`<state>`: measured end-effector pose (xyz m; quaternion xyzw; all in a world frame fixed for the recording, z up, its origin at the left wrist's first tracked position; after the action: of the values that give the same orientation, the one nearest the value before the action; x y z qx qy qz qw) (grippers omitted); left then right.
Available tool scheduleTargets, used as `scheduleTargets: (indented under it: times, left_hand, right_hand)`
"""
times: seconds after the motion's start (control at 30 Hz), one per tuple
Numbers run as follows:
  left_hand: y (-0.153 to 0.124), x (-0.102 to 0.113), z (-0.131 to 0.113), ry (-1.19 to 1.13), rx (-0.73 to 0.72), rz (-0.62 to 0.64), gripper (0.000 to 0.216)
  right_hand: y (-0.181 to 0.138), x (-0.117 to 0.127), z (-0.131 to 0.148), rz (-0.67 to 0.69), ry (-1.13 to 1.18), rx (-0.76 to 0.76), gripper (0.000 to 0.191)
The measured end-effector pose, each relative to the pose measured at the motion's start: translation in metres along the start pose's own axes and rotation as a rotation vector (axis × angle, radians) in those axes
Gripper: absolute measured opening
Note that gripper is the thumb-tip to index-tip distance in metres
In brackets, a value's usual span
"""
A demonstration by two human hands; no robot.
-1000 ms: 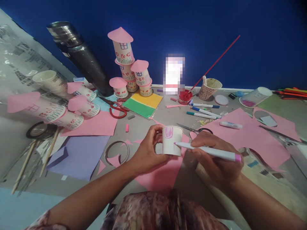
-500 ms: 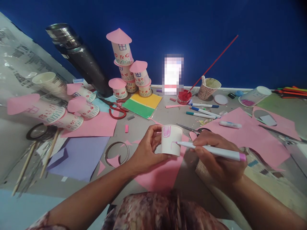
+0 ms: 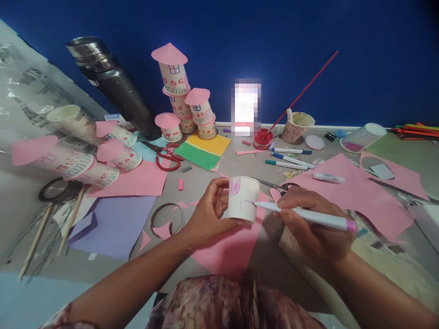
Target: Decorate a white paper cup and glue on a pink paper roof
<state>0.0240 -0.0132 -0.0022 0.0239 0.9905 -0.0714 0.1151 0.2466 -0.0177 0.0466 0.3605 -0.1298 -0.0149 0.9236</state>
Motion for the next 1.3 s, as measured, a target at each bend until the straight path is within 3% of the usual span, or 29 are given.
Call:
scheduleTargets:
  times: [0.33,0.9,1.07,1.3]
  left_hand:
    - [0.0005,0.0002,-0.0003,-0.002,0.011,-0.028,0.079]
    - [0.0005,0.0007,-0.0022,0.012,0.021,-0.020,0.080]
    - [-0.0007,-0.0024,-0.0041,0.056,-0.038,-0.050,0.076]
    - [-0.0030,-0.0036,-0.0051,0.143,-0.121,-0.064,0.071]
  right_hand:
    - [0.0014,-0.0006,0.0035,0.016,0.028,0.063,0.020]
    - [0.0056,-0.0022,0.0075,0.044,0.062,0.021,0.016]
    - [0.0031,-0.0025,0.0066,0.005,0.093,0.056,0.020]
    - [0.0005,-0.0058,0.0059,0.070,0.097,0.072,0.021]
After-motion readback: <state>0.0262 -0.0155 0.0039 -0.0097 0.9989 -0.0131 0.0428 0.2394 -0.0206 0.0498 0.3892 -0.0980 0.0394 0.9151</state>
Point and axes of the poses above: each hand's wrist, its own y-axis towards the middle knuckle, its own x-axis out of the back of the hand, z = x × y, the point moved 2 cm from there along y, towards the middle knuckle, and after that the axes turned 11 degrees about -z, right-handed, at the moved point
